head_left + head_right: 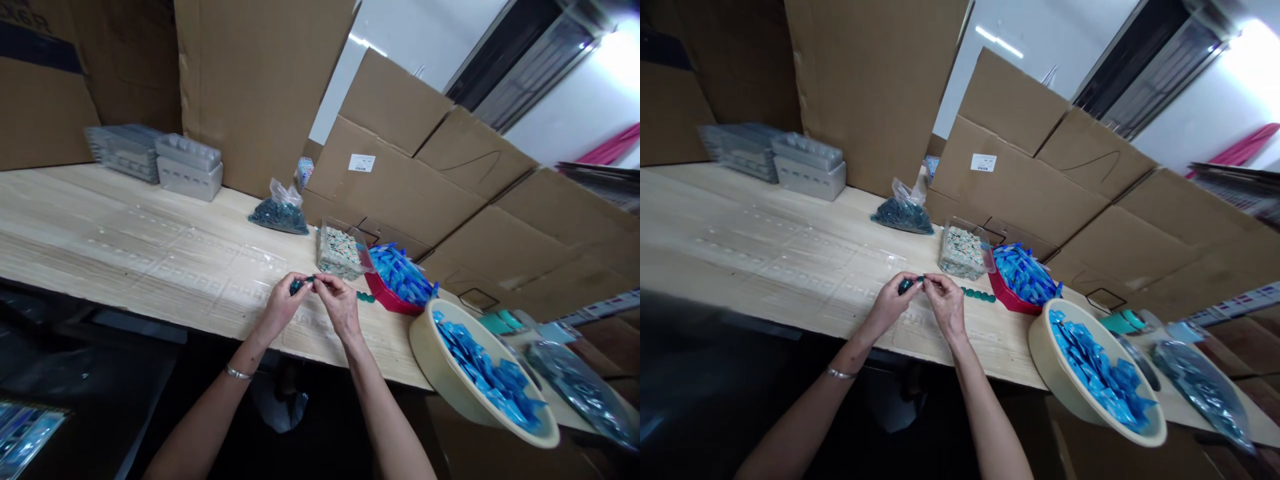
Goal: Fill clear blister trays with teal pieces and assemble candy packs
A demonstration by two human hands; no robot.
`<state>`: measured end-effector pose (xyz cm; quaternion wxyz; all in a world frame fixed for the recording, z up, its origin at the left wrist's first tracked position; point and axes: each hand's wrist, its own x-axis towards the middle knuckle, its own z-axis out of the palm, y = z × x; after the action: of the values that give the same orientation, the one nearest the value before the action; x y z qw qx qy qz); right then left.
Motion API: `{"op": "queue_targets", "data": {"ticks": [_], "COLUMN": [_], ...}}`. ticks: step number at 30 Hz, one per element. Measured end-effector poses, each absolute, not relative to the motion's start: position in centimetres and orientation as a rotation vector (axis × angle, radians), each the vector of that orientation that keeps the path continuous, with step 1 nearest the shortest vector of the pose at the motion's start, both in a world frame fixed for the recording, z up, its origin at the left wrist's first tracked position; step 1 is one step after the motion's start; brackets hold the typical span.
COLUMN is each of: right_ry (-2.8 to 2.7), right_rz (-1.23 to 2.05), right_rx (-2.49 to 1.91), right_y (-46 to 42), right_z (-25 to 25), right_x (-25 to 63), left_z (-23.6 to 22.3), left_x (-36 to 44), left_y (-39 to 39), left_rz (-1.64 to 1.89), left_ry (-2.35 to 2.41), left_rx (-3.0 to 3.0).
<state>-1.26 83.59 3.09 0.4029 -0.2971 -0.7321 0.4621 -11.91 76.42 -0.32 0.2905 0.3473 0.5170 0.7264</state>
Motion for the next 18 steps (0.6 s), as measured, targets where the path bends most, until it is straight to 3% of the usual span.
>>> {"op": "queue_targets", "data": {"ticks": [18], "right_ry": [-1.699], "right_rz": [1.539], "right_rx": [-0.766], "right_y": [84.7], "right_z": [2.4], "right_x": [-0.6], "left_z": [-0.2], "left_x": [-12.3], "left_y": [76.4], "left_rz": [1.941], "left_ry": [1.511], "left_rx": [1.191]}}
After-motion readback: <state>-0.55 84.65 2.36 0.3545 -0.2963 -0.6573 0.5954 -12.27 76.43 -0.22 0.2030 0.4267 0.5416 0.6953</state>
